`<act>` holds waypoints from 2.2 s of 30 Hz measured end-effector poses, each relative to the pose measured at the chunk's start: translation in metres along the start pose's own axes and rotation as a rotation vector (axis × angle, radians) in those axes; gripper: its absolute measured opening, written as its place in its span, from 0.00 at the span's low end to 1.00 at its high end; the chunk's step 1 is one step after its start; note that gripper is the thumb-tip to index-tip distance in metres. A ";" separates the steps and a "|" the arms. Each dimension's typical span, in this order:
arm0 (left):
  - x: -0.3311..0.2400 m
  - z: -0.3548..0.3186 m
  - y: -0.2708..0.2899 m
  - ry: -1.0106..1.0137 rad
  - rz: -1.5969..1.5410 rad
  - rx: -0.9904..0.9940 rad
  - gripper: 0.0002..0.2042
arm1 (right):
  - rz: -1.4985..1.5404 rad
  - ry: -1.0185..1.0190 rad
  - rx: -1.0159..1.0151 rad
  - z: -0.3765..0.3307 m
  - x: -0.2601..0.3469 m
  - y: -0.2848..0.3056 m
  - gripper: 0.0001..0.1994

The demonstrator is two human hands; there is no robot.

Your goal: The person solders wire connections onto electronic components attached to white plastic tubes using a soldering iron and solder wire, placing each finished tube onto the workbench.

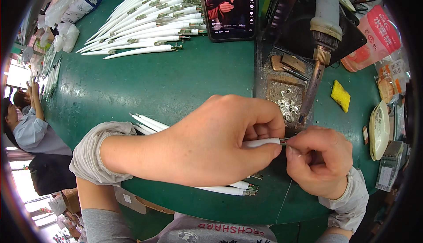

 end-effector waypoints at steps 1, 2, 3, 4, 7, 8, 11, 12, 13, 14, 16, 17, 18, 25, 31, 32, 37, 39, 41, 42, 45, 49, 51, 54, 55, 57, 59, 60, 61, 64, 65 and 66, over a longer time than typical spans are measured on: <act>0.002 0.001 0.001 0.002 0.000 -0.002 0.07 | 0.003 0.000 0.000 0.001 -0.001 0.000 0.10; 0.004 0.002 0.002 0.010 -0.073 0.008 0.07 | 0.016 0.014 0.032 0.001 0.000 0.000 0.10; 0.005 0.004 0.003 0.020 -0.147 0.018 0.07 | 0.030 0.028 0.064 0.001 0.000 -0.001 0.10; 0.004 0.005 0.005 0.018 -0.148 0.021 0.07 | 0.027 0.026 0.065 0.000 0.000 -0.001 0.10; -0.003 0.006 0.011 -0.034 -0.083 0.021 0.07 | 0.027 0.054 0.101 -0.001 -0.001 -0.003 0.11; -0.004 0.002 0.008 -0.038 -0.038 0.046 0.07 | 0.056 0.054 0.092 -0.001 -0.003 -0.001 0.10; -0.003 0.000 0.006 -0.014 -0.031 0.042 0.06 | 0.151 -0.028 0.033 -0.007 -0.007 0.002 0.10; -0.001 0.001 0.006 0.013 -0.070 0.016 0.06 | 0.212 -0.111 -0.018 -0.011 -0.009 0.004 0.10; 0.000 0.002 0.007 0.012 -0.071 0.017 0.06 | 0.211 -0.111 -0.018 -0.012 -0.009 0.004 0.10; 0.000 0.002 0.007 0.006 -0.067 0.020 0.06 | 0.204 -0.131 -0.020 -0.014 -0.010 0.004 0.10; 0.000 0.002 0.007 0.001 -0.062 0.024 0.06 | 0.198 -0.152 -0.022 -0.015 -0.011 0.006 0.11; 0.000 0.002 0.006 0.010 -0.089 0.026 0.06 | 0.275 -0.196 -0.002 -0.014 -0.012 0.006 0.12; 0.000 0.002 0.006 0.019 -0.115 0.028 0.05 | 0.352 -0.240 0.018 -0.014 -0.013 0.006 0.12; -0.001 0.004 0.007 0.005 -0.147 -0.015 0.05 | 0.484 -0.455 0.012 -0.010 -0.011 0.006 0.07; -0.004 0.004 0.009 0.003 -0.215 -0.033 0.05 | 0.490 -0.538 0.060 -0.005 -0.008 0.003 0.07; -0.003 0.005 0.009 -0.025 -0.215 -0.041 0.05 | 0.491 -0.536 0.050 -0.005 -0.008 0.003 0.07; -0.004 0.006 0.010 -0.051 -0.217 -0.056 0.04 | 0.524 -0.533 0.024 -0.004 -0.008 0.002 0.07; -0.006 0.005 0.009 -0.056 -0.234 -0.056 0.04 | 0.565 -0.512 0.008 -0.005 -0.008 0.002 0.07; -0.007 0.004 0.009 -0.054 -0.237 -0.059 0.04 | 0.573 -0.520 0.001 -0.006 -0.007 0.002 0.07; -0.007 0.004 0.010 -0.053 -0.239 -0.060 0.04 | 0.581 -0.528 -0.008 -0.006 -0.006 0.002 0.07; -0.007 0.005 0.009 -0.069 -0.242 -0.061 0.04 | 0.563 -0.522 -0.008 -0.006 -0.006 0.002 0.08; -0.008 0.006 0.009 -0.038 -0.275 -0.048 0.04 | 0.575 -0.522 -0.008 -0.006 -0.007 0.001 0.08; -0.007 0.005 0.010 0.087 -0.312 -0.031 0.04 | 0.585 -0.513 -0.015 -0.005 -0.007 0.001 0.08; -0.004 0.003 0.013 0.121 -0.339 -0.024 0.04 | 0.580 -0.502 -0.010 -0.006 -0.009 0.001 0.08; -0.004 0.004 0.013 0.121 -0.339 -0.021 0.04 | 0.579 -0.503 -0.011 -0.006 -0.010 0.001 0.08; -0.004 0.004 0.012 0.105 -0.307 -0.038 0.04 | 0.571 -0.503 -0.005 -0.006 -0.011 0.002 0.07; -0.003 0.003 0.011 0.071 -0.300 -0.043 0.04 | 0.577 -0.514 -0.006 -0.006 -0.011 0.002 0.07; -0.003 0.002 0.010 0.036 -0.293 -0.049 0.03 | 0.583 -0.525 -0.007 -0.006 -0.012 0.002 0.07; -0.002 0.002 0.009 0.037 -0.293 -0.049 0.03 | 0.583 -0.525 -0.007 -0.007 -0.012 0.002 0.07; -0.001 0.000 0.006 -0.011 -0.192 -0.073 0.04 | 0.582 -0.515 -0.008 -0.008 -0.014 0.001 0.07; -0.002 -0.002 0.006 -0.031 -0.156 -0.082 0.04 | 0.571 -0.515 -0.008 -0.009 -0.014 0.001 0.07; -0.003 -0.003 0.005 -0.052 -0.120 -0.091 0.05 | 0.560 -0.515 -0.007 -0.009 -0.014 0.000 0.07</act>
Point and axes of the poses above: each hand's wrist, its own z-axis towards the middle knuckle, its own y-axis out of the back of the hand, x = y × z, the point moved 3 cm from there along z, towards the middle knuckle, and after that the axes turned 6 degrees about -x, right-handed, at the moved point
